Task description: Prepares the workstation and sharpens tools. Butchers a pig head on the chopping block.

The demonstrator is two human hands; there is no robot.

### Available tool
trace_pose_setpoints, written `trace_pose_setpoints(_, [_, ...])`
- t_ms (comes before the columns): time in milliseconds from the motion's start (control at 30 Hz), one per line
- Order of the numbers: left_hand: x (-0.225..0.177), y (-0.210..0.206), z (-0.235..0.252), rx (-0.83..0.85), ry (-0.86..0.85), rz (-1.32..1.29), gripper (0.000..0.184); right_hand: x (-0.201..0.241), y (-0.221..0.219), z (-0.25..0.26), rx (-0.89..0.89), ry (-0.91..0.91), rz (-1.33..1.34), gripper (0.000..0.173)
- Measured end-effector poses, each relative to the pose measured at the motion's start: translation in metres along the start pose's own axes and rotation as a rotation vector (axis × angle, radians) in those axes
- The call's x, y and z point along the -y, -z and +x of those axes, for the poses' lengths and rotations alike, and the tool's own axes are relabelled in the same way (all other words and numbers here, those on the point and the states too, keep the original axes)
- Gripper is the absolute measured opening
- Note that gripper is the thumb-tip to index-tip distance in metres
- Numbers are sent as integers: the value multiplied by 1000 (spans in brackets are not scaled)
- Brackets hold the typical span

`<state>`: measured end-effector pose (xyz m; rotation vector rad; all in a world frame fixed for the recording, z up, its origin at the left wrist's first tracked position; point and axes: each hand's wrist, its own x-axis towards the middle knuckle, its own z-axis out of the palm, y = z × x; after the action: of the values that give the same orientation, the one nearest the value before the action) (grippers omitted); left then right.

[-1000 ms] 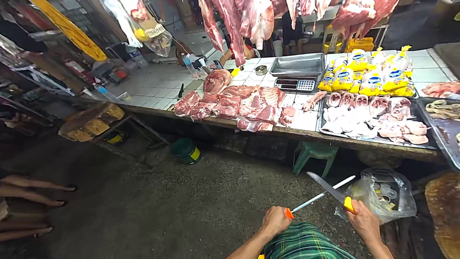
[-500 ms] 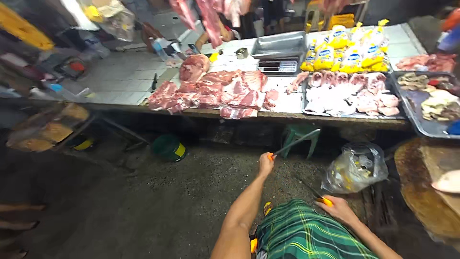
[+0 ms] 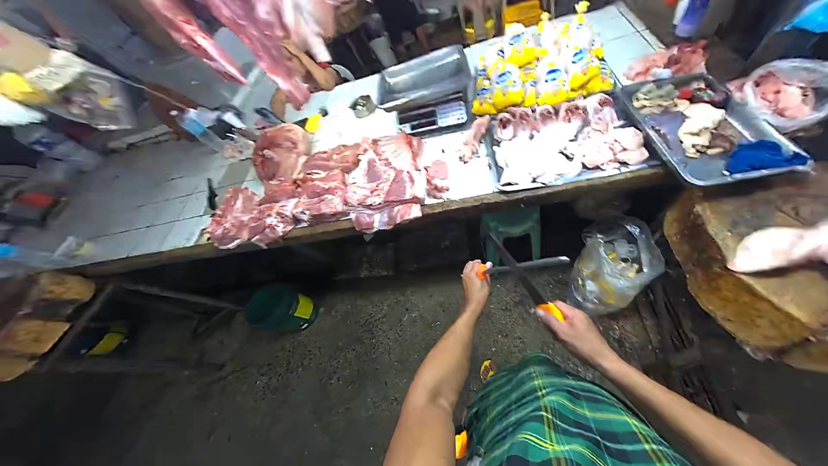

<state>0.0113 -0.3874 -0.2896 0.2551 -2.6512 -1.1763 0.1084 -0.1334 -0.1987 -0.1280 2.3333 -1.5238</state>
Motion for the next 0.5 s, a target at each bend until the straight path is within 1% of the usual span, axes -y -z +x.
trace_pose_setpoints(33, [0,0,4,-20,-8,2,32,9,6,-2,-45,44,-7,45])
trace_pose_setpoints(100, [4,-4,6,-42,-23,-2,31,31,13,-9,-189,189,10,40])
trace_pose_setpoints(133, [8,-7,8,-52,-32,6,32,34,12,-11,-269,245,-8,39])
trace_pose_setpoints(167, [12,-10,10,-60,-39,11,35,26,7,-13,-311,271,-37,40])
trace_pose_setpoints(200, [14,-11,11,-66,-45,11,37,10,2,-15,-289,240,-88,41])
trace_pose_setpoints(267, [14,-12,12,-81,-45,8,38,-23,0,-20,-156,90,-202,46])
trace_pose_setpoints(300, [12,-9,14,-83,-39,11,38,-29,3,-20,-125,47,-226,46])
trace_pose_setpoints(367, [5,-3,15,-83,-29,18,37,-18,15,-19,-149,63,-198,47])
trace_pose_setpoints(433, [2,-2,11,-70,-7,55,38,-5,18,-18,-269,153,-189,47])
trace_pose_setpoints(467, [2,1,10,-58,15,108,38,-10,14,-16,-311,190,-218,46])
trace_pose_setpoints(500, [3,7,7,-25,47,183,37,-27,11,-17,-269,174,-276,47])
